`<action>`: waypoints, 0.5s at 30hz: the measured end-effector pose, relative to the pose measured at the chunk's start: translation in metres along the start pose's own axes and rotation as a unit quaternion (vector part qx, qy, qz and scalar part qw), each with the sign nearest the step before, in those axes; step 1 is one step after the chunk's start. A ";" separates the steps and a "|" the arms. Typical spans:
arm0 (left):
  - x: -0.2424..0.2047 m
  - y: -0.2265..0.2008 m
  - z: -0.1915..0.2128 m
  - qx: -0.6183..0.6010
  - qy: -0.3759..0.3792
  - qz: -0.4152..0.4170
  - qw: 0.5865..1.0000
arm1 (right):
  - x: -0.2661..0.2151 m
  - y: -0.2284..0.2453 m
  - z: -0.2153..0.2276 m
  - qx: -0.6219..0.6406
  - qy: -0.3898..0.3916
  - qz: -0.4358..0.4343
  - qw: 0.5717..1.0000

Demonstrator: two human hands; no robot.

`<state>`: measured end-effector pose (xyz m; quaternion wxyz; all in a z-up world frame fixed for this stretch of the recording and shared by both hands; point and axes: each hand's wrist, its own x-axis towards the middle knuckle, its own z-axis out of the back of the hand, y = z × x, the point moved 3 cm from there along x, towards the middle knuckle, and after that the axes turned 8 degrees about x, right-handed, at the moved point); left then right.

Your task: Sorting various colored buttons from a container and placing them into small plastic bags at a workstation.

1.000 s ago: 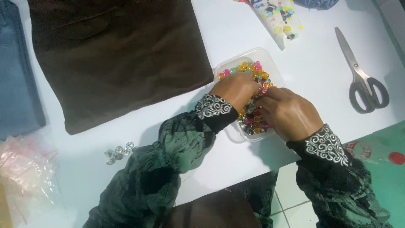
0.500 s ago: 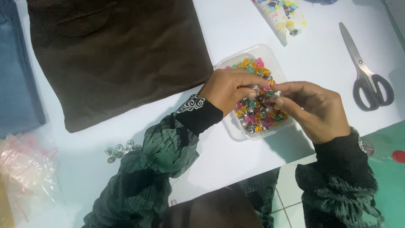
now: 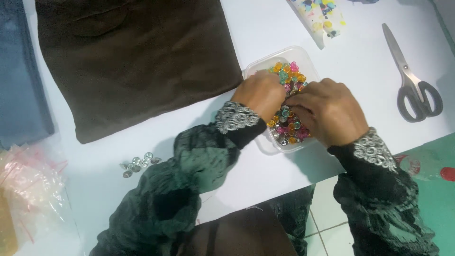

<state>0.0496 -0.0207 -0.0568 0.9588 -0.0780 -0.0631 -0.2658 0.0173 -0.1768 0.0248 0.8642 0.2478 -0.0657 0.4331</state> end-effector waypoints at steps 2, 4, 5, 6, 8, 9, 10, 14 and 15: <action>0.005 -0.014 -0.009 -0.026 -0.021 0.055 0.998 | 0.005 0.008 -0.005 -0.070 0.039 -0.046 0.996; 0.009 -0.022 -0.021 -0.052 -0.041 0.110 0.992 | 0.007 0.009 -0.011 -0.139 0.078 -0.093 0.983; 0.011 -0.025 -0.029 -0.015 -0.066 0.114 0.991 | 0.007 0.007 -0.014 -0.171 0.093 -0.099 0.976; 0.014 -0.028 -0.035 0.021 -0.091 0.117 0.989 | 0.006 0.004 -0.016 -0.204 0.108 -0.104 0.967; 0.013 -0.030 -0.035 0.033 -0.079 0.097 0.992 | 0.007 0.007 -0.017 -0.213 0.107 -0.103 0.966; 0.013 -0.032 -0.035 0.046 -0.068 0.077 0.994 | 0.008 0.009 -0.016 -0.222 0.104 -0.102 0.964; 0.013 -0.027 -0.035 0.045 -0.067 0.077 0.994 | 0.009 0.010 -0.014 -0.221 0.105 -0.103 0.964; 0.006 -0.017 -0.021 -0.027 -0.026 0.081 0.996 | 0.008 0.012 -0.011 -0.199 0.117 -0.107 0.967; 0.003 -0.018 -0.014 -0.045 -0.014 0.073 0.996 | 0.007 0.013 -0.011 -0.206 0.114 -0.104 0.966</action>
